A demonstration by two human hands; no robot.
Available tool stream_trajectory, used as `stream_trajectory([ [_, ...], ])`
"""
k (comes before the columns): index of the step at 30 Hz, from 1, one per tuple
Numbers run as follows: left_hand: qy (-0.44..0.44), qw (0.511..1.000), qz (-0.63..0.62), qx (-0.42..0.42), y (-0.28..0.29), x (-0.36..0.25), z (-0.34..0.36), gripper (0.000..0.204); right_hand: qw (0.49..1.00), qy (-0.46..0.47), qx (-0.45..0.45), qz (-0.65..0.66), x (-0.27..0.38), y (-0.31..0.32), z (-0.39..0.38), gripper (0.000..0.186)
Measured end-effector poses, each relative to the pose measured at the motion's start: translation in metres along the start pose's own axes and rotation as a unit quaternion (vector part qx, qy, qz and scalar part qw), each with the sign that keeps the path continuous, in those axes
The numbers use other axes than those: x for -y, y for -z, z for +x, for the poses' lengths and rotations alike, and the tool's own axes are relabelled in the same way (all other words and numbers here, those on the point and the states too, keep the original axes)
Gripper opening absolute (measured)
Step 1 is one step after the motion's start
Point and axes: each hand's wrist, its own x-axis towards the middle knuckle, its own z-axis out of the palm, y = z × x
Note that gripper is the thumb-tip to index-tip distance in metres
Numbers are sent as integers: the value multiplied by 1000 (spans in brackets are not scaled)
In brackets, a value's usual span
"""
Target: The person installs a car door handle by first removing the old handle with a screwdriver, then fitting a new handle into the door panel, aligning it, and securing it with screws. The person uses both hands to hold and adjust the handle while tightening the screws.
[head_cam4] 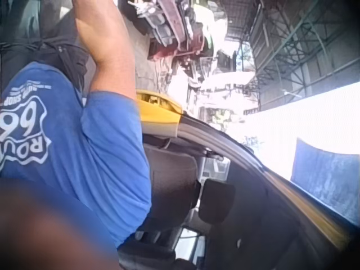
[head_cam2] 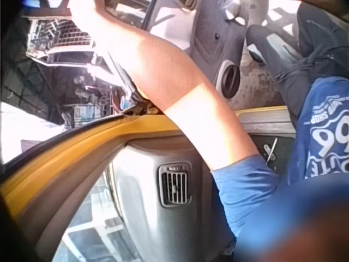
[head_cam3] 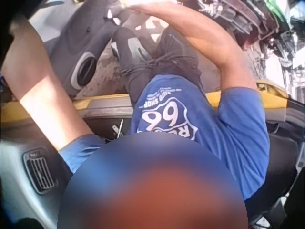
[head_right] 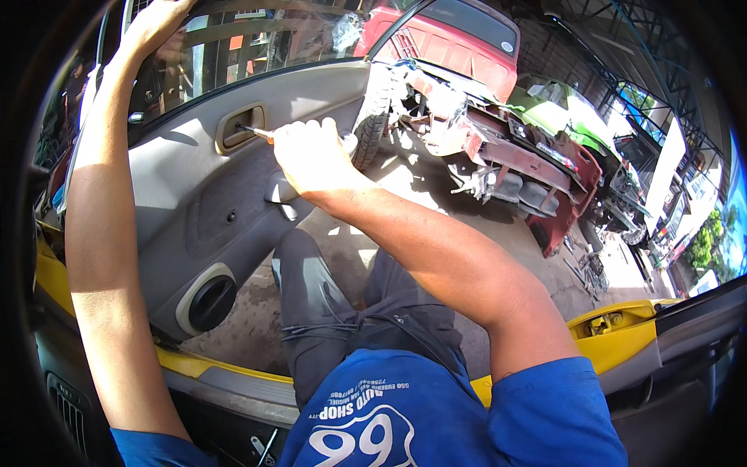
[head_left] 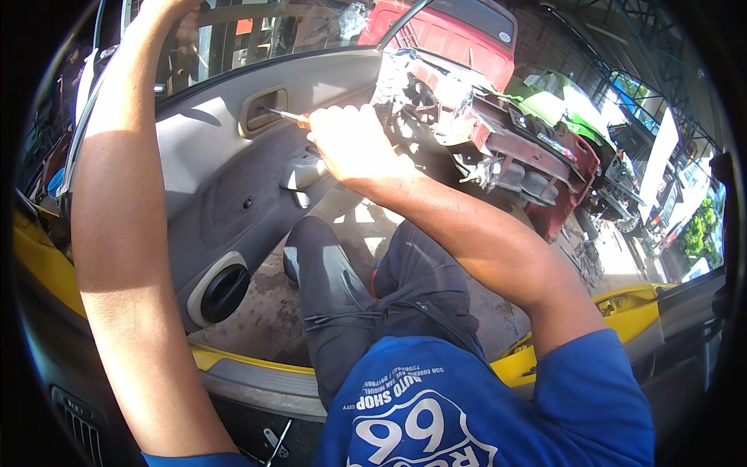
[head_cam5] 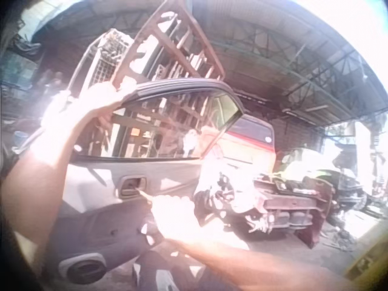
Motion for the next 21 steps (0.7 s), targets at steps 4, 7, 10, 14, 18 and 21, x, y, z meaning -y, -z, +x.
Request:
stream_trajectory([
  [4, 5, 1000, 3, 2, 0, 0, 0, 85, 879, -262, 229, 325, -12, 2, 13, 30],
  [7, 4, 1000, 8, 3, 2, -2, -1, 84, 564, -450, 285, 631, -19, 9, 22, 42],
  [10, 8, 1000, 12, -1, 10, -5, -2, 84, 765, -348, 287, 459, -10, 10, 18, 40],
  [14, 37, 999, 9, 17, 13, -6, -8, 84, 988, -67, 113, 81, 1, 2, 3, 29],
  [18, 51, 999, 8, 2, 4, -3, 1, 74, 925, -173, 249, 229, -14, -7, 19, 32],
  [21, 8, 1000, 27, 0, -6, 13, 24, 50, 708, -363, 294, 529, -21, -4, 26, 33],
])
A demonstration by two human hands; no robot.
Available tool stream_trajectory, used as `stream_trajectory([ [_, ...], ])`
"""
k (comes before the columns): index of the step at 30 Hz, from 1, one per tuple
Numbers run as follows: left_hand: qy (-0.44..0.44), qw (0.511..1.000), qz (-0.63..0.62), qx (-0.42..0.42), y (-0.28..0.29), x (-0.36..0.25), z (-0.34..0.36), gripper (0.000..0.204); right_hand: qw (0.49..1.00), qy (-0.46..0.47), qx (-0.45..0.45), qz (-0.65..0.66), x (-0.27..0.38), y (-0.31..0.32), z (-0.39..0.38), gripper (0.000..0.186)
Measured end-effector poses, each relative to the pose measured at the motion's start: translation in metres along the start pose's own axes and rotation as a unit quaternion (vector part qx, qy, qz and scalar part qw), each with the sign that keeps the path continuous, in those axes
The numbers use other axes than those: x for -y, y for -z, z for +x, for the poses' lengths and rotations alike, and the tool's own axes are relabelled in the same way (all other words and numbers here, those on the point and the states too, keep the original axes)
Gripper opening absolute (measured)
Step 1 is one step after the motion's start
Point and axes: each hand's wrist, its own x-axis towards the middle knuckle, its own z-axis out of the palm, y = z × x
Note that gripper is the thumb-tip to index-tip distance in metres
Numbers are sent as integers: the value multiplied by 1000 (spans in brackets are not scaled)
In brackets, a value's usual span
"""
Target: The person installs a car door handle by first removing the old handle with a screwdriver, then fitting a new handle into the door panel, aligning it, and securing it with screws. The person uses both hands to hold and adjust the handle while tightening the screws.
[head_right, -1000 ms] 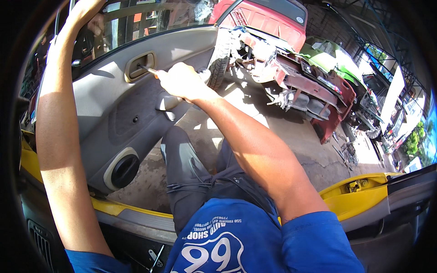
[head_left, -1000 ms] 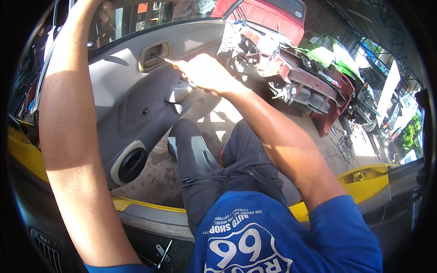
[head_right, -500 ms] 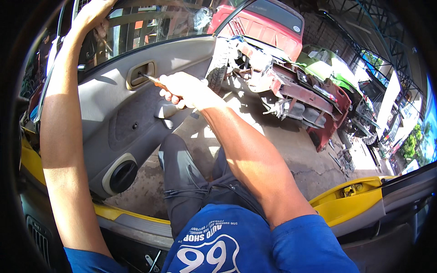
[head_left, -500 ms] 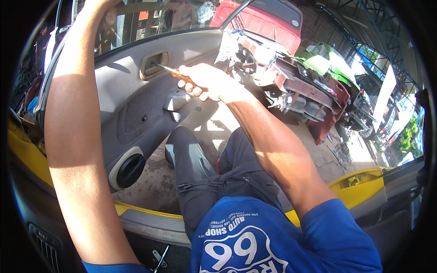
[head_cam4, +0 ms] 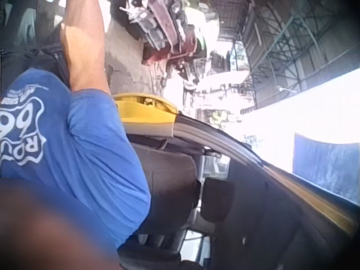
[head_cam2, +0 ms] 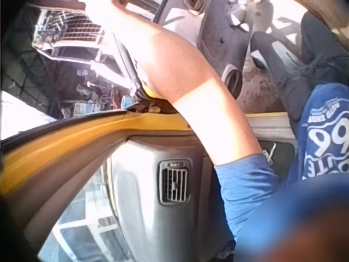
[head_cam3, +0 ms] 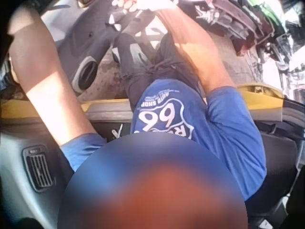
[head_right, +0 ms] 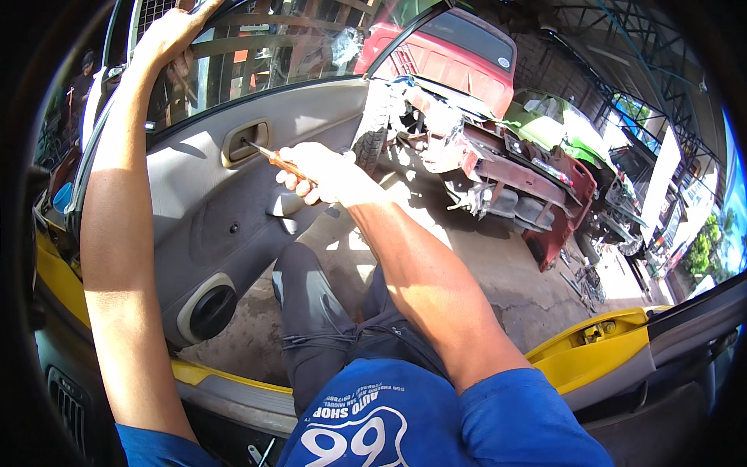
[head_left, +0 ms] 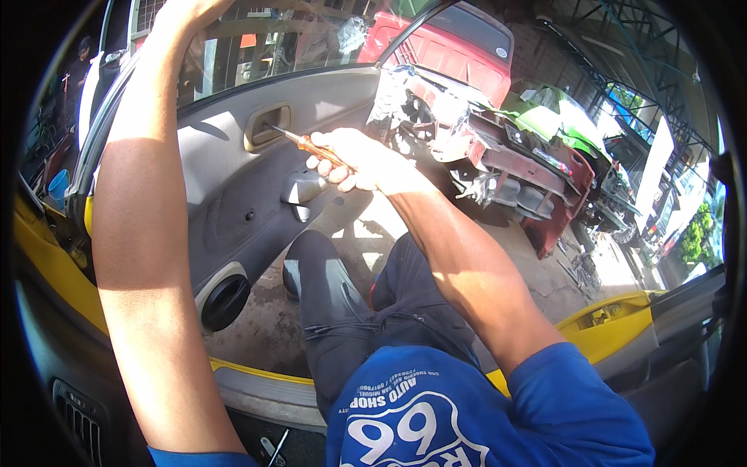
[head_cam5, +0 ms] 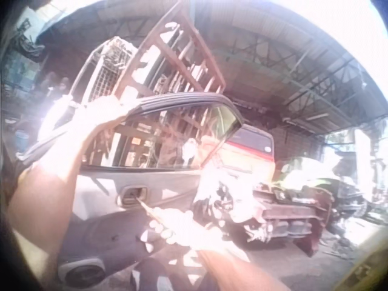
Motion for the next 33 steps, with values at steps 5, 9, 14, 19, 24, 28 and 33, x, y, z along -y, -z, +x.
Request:
stream_trajectory([
  [5, -94, 994, 64, 7, -45, 48, 57, 54, 914, 203, -182, -300, -7, -12, -17, 22],
  [9, -284, 924, 254, -38, -83, 95, 100, 90, 724, 311, -248, -563, -10, -20, -22, 20],
  [14, -245, 947, 203, -48, -90, 109, 112, 106, 996, -78, -8, 45, 9, -6, -12, 27],
  [19, -142, 986, 88, 6, -71, 78, 84, 90, 963, 87, -94, -236, 12, -7, -24, 32],
  [24, -122, 991, 60, 8, -60, 61, 69, 76, 752, 272, -192, -569, 7, -20, -27, 26],
  [28, -127, 990, 56, 7, -59, 62, 70, 66, 904, 90, -123, -400, 9, -15, -14, 27],
  [33, -130, 990, 47, 6, -51, 58, 63, 58, 943, 103, -160, -274, 1, -9, -21, 26],
])
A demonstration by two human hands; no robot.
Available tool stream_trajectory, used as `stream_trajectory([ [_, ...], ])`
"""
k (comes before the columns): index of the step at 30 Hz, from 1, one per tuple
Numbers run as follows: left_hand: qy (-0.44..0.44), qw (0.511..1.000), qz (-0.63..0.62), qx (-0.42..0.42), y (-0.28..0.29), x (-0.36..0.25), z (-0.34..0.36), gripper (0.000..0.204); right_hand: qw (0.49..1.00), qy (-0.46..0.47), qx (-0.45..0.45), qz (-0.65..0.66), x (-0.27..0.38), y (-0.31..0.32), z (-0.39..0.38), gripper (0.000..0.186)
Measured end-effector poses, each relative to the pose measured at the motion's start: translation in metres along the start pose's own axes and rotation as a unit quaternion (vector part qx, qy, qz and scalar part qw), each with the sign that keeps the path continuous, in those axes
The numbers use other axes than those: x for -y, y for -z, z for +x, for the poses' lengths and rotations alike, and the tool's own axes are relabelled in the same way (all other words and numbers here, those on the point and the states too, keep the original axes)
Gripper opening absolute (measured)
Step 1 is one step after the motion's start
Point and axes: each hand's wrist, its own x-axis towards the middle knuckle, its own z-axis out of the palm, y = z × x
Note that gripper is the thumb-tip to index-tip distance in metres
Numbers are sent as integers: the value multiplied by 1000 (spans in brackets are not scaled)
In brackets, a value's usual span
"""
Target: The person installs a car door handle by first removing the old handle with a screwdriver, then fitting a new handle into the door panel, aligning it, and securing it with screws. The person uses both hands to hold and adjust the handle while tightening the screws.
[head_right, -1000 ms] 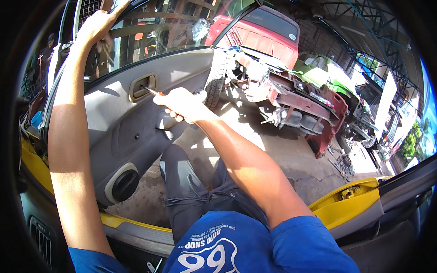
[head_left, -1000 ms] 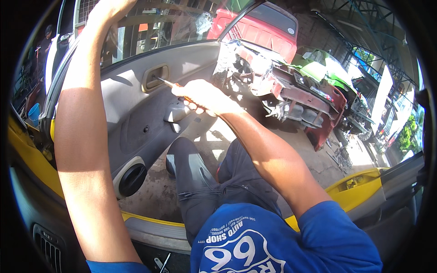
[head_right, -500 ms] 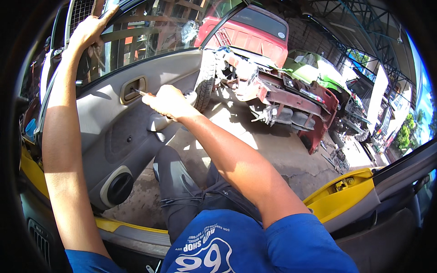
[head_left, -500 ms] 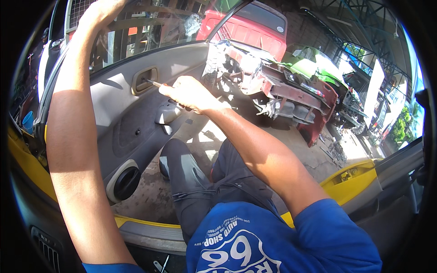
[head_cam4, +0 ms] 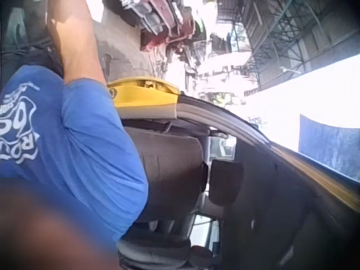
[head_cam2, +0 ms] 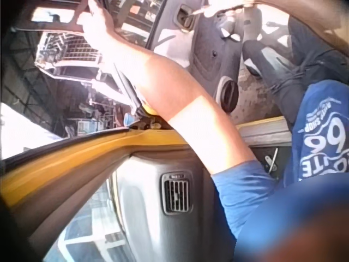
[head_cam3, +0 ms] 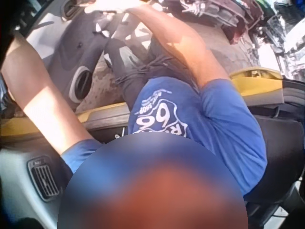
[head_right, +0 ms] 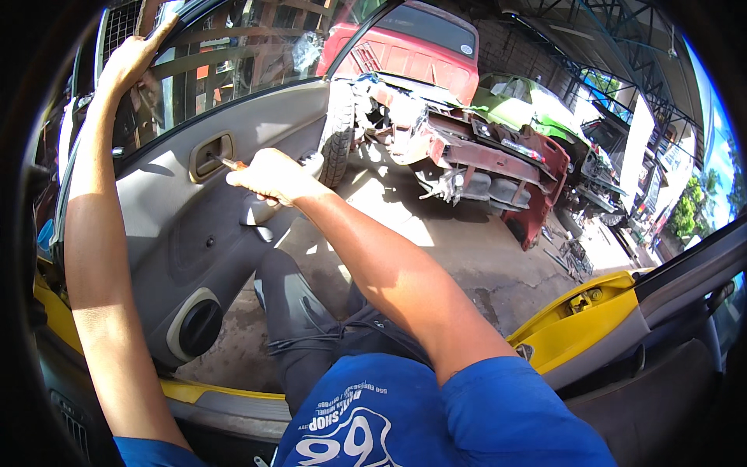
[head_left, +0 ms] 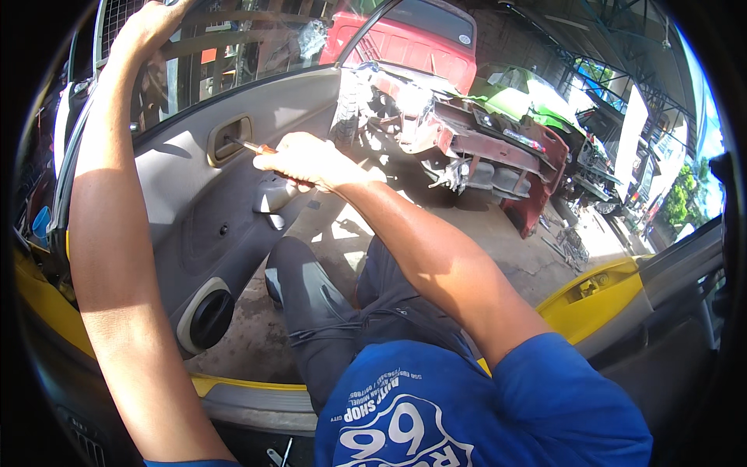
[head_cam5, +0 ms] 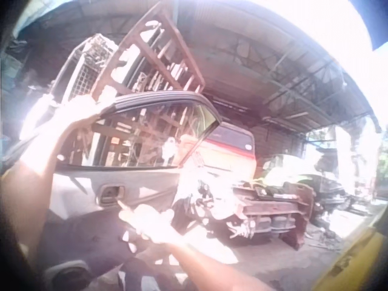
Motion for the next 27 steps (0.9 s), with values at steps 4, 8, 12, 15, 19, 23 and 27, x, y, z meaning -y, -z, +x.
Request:
stream_trajectory([
  [4, 30, 1000, -4, 6, 16, -16, -17, 56, 938, 231, -122, -227, 9, -4, -4, 21],
  [8, 53, 998, -33, 15, 26, -35, -29, 59, 928, 219, -48, -298, 8, 2, 7, 25],
  [12, 58, 997, -41, 16, 30, -46, -35, 65, 831, -228, 172, 477, 5, 4, 8, 39],
  [15, 55, 998, -40, 17, 26, -44, -33, 71, 933, -151, 152, 290, 5, 1, 8, 27],
  [19, 49, 998, -24, 5, 21, -29, -23, 82, 949, 218, -77, -215, 7, -2, 3, 25],
  [23, 29, 1000, -9, 2, 10, -16, -13, 94, 936, 177, -49, -301, 8, -8, -4, 24],
  [27, 13, 1000, 8, -16, 10, -15, -10, 107, 997, 54, 39, -24, 9, -7, 5, 30],
])
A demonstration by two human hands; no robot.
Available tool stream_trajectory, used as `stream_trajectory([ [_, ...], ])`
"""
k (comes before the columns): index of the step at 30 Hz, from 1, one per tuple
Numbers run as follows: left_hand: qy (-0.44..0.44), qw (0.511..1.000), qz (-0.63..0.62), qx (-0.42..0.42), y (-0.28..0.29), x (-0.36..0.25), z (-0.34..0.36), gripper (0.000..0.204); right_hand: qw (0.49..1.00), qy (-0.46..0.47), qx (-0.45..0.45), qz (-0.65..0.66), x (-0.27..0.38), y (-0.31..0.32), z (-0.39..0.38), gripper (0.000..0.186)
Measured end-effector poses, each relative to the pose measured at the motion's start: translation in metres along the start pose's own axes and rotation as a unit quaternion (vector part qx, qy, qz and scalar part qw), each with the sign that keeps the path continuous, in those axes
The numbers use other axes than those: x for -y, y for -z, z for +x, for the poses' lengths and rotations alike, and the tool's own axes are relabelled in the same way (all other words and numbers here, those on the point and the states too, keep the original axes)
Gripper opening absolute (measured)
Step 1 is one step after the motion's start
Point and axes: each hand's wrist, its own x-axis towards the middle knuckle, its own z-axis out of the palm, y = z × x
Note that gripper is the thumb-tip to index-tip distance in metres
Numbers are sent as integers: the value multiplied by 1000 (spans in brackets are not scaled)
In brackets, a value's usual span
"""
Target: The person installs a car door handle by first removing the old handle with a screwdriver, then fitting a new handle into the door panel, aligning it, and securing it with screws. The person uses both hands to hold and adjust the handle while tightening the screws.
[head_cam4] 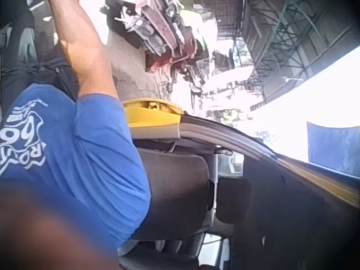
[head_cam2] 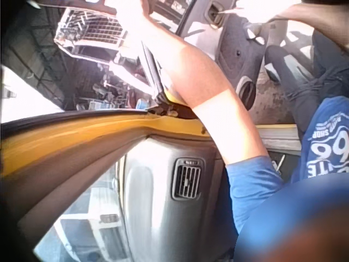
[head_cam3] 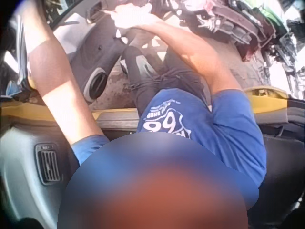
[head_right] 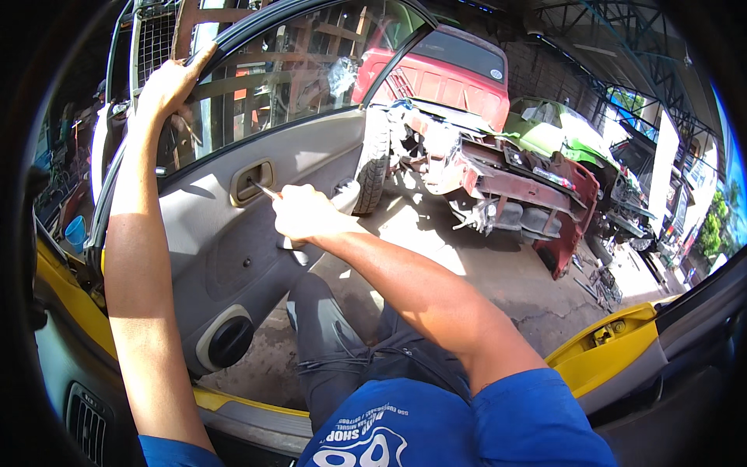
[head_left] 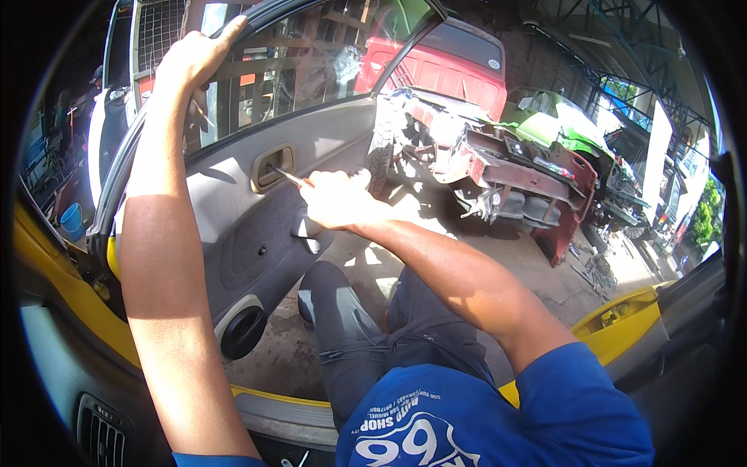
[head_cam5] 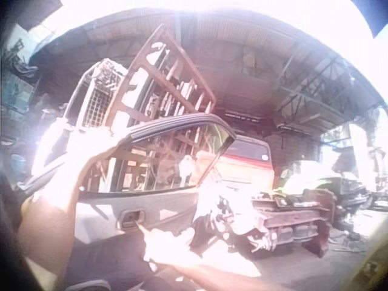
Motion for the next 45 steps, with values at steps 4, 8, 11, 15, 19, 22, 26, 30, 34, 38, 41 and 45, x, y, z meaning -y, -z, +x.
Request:
stream_trajectory([
  [4, -25, 997, -18, 66, 4, -1, -3, 107, 868, -202, 119, 437, -11, 12, 9, 24],
  [8, 22, 997, -33, 62, 4, 0, -2, 107, 982, 117, -125, -84, -9, 1, -13, 29],
  [11, 4, 997, -18, 78, 2, 3, 2, 108, 914, 180, -161, -327, -6, -3, -20, 26],
  [15, 8, 997, -37, 63, 2, 6, 3, 106, 988, -81, -4, 132, -6, 2, -1, 32],
  [19, -7, 997, -41, 62, 6, 2, 1, 110, 936, -171, 0, 307, -6, 5, 6, 29],
  [22, 25, 998, -29, 49, 8, -3, -5, 55, 992, 2, -111, 57, -1, 2, -7, 23],
  [26, 29, 998, -33, 36, 13, -9, -4, 57, 910, 227, -142, -316, 2, 6, -12, 25],
  [30, 22, 999, -29, 33, 16, -11, -2, 58, 995, -35, 14, 90, -3, 11, 1, 26],
  [34, 16, 999, -26, 30, 16, -11, -4, 59, 857, -259, 66, 440, -4, 9, 1, 35],
  [38, 22, 999, -24, 26, 17, -13, -12, 60, 942, 174, -147, -247, 1, 8, -11, 23],
  [41, 25, 999, -22, 24, 18, -16, -16, 61, 908, 219, -55, -354, 0, 13, -11, 24],
  [45, 27, 999, -26, 24, 20, -21, -20, 63, 991, -107, 35, 67, 3, 7, 4, 17],
])
